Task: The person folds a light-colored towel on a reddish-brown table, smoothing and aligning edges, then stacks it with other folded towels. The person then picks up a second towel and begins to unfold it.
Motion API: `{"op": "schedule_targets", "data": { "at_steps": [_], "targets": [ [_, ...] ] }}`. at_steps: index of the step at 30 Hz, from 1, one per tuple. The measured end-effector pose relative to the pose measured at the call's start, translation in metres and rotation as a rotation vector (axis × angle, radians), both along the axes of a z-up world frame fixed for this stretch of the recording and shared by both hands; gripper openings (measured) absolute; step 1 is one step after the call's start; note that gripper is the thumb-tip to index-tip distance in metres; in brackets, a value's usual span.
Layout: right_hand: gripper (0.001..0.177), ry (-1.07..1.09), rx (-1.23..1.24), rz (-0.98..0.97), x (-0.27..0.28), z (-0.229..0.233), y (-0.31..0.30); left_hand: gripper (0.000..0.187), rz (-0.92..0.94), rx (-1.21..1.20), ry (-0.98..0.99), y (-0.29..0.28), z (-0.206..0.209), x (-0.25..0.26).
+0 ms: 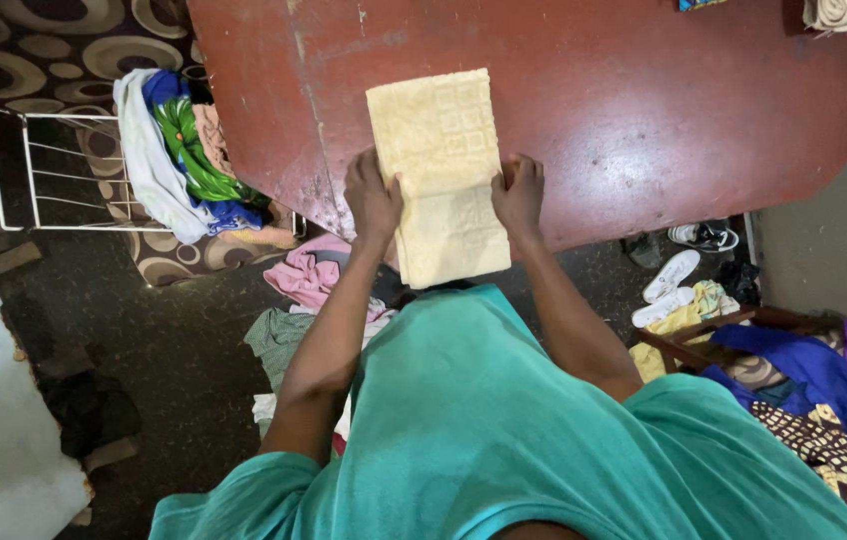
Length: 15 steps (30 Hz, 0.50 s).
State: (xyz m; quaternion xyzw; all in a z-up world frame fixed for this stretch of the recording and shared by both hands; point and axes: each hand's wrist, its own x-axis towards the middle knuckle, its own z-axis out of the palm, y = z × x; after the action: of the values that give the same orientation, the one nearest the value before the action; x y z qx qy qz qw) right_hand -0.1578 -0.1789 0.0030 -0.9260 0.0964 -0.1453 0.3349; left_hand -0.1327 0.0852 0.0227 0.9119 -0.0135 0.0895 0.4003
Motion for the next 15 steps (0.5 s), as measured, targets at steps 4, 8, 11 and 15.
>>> {"op": "schedule_targets", "data": {
  "at_steps": [4,8,11,15],
  "targets": [
    [0.053,-0.134,-0.084,0.287,0.028,0.007,0.017,0.063,-0.229,0.271,-0.058,-0.018,-0.008,-0.002],
    [0.057,0.123,-0.21,0.458,0.085,0.01,0.043,0.071,-0.38,0.438,-0.035,-0.045,-0.014,-0.013],
    [0.062,0.117,-0.322,0.523,0.115,0.009,0.05,0.074,-0.429,0.481,0.023,-0.054,-0.015,-0.024],
    [0.06,0.137,-0.344,0.529,0.13,0.001,0.051,0.075,-0.42,0.474,0.022,-0.052,-0.017,-0.023]
  ]
}}
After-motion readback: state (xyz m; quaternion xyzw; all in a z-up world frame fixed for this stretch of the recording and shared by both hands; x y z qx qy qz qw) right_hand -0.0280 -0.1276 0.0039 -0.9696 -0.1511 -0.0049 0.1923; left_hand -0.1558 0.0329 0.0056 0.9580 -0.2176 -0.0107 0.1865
